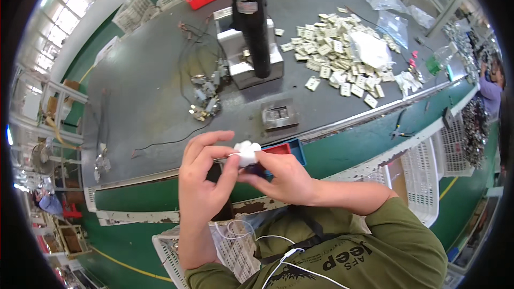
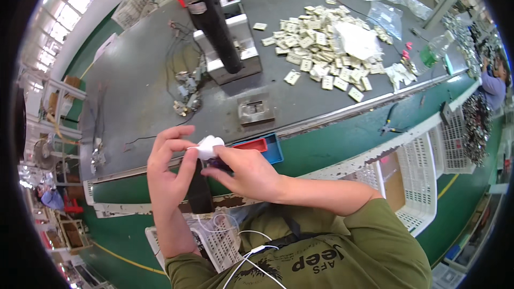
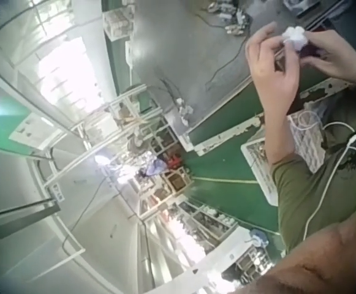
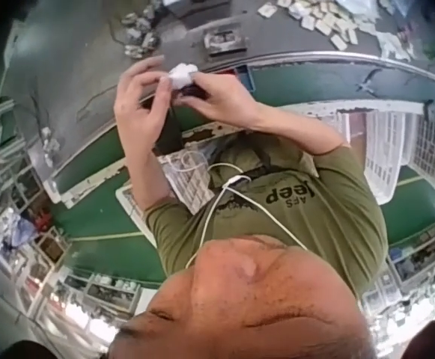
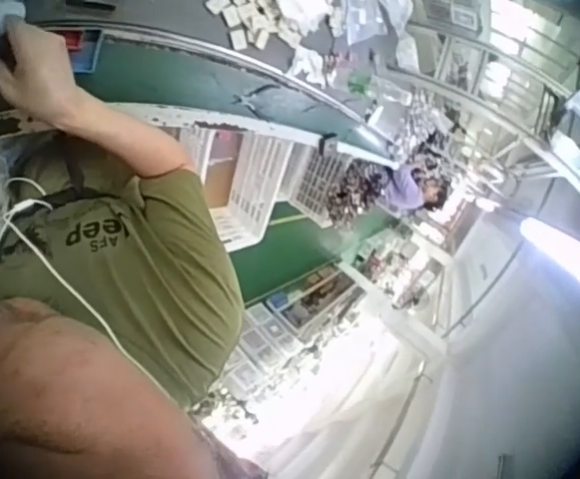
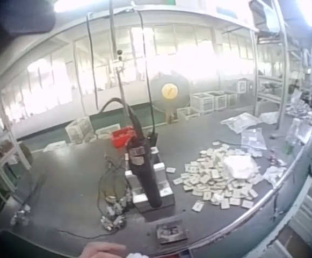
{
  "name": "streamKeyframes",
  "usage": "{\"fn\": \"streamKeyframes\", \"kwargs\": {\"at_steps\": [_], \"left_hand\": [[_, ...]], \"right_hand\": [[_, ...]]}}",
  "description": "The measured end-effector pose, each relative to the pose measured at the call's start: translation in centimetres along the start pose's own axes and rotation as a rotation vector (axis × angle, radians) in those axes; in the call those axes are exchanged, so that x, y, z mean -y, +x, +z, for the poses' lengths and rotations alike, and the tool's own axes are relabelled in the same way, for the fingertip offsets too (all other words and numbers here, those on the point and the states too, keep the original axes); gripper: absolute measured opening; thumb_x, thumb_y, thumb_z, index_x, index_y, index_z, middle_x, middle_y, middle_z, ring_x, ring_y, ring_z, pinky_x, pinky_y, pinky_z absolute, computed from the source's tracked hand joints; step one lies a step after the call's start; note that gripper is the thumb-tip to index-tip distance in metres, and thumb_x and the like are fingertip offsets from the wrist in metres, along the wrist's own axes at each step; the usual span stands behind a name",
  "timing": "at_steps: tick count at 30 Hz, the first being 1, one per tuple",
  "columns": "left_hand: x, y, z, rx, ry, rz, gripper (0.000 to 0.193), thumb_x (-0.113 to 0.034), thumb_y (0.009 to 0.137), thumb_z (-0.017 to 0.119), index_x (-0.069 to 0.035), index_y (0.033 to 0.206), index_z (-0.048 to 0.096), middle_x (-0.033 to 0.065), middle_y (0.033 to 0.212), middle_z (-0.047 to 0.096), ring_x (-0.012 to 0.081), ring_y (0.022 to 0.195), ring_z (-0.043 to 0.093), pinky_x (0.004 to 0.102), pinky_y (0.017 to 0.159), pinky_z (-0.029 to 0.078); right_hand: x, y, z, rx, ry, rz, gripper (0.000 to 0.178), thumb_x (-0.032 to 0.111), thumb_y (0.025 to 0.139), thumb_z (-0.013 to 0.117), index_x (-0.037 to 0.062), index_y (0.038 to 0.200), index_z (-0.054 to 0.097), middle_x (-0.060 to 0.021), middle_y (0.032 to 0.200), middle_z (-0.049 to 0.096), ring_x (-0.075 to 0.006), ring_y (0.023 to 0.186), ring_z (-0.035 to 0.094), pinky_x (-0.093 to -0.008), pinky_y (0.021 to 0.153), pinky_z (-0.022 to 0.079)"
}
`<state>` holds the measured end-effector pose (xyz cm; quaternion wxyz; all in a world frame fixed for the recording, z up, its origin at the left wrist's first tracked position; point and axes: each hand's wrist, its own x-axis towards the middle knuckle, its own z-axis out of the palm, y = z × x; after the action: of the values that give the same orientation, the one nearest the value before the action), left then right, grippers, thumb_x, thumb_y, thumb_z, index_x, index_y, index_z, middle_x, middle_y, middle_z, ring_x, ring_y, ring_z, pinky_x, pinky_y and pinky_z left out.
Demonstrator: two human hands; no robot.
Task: Applying a substance from a tube onto electronic parts and cleaning or wrapping them with a white cloth at a factory workbench.
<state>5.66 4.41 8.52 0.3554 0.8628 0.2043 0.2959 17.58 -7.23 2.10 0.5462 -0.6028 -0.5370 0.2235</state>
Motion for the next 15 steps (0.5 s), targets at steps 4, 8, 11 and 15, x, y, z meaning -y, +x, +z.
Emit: {"fn": "streamKeyframes", "kwargs": {"at_steps": [4, 8, 11, 15], "left_hand": [[0.6, -0.4, 0.0, -0.028, 0.055, 0.000, 0.008, -0.003, 0.073, 0.067, -0.004, 0.080, 0.063, 0.0107, 0.106, 0.059, 0.0291, 0.103, 0.054, 0.0378, 0.089, 0.041], [0.7, -0.8, 1.1, 0.017, 0.033, 0.014, 0.009, -0.005, 0.073, 0.068, -0.005, 0.081, 0.065, 0.0109, 0.113, 0.054, 0.0321, 0.113, 0.048, 0.0406, 0.093, 0.038], [0.7, -0.8, 1.9, 0.012, -0.004, 0.041, 0.009, -0.007, 0.075, 0.069, -0.006, 0.083, 0.066, 0.0123, 0.118, 0.050, 0.0328, 0.119, 0.044, 0.0421, 0.096, 0.036], [1.8, -0.9, 2.1, -0.075, -0.161, -0.014, 0.008, -0.012, 0.080, 0.067, -0.005, 0.084, 0.064, 0.0152, 0.121, 0.046, 0.0302, 0.119, 0.044, 0.0416, 0.097, 0.036]], "right_hand": [[-3.2, -1.2, -2.0, -0.028, 0.213, 0.043, 0.026, 0.008, 0.078, 0.071, 0.0017, 0.096, 0.053, -0.0142, 0.099, 0.063, -0.0217, 0.095, 0.062, -0.0327, 0.079, 0.049], [-2.7, 1.0, -4.0, -0.005, 0.208, -0.142, 0.045, 0.025, 0.081, 0.069, 0.0015, 0.113, 0.048, -0.0172, 0.119, 0.052, -0.0243, 0.115, 0.050, -0.0369, 0.097, 0.038], [-1.3, 3.1, -3.1, 0.188, 0.311, -0.230, 0.065, 0.039, 0.083, 0.065, 0.0009, 0.129, 0.040, -0.0163, 0.126, 0.048, -0.0236, 0.119, 0.047, -0.0369, 0.099, 0.035], [-1.0, 2.5, -1.3, 0.336, 0.703, -0.028, 0.072, 0.045, 0.086, 0.059, 0.0012, 0.136, 0.030, -0.0141, 0.119, 0.052, -0.0211, 0.104, 0.056, -0.0348, 0.089, 0.044]]}}
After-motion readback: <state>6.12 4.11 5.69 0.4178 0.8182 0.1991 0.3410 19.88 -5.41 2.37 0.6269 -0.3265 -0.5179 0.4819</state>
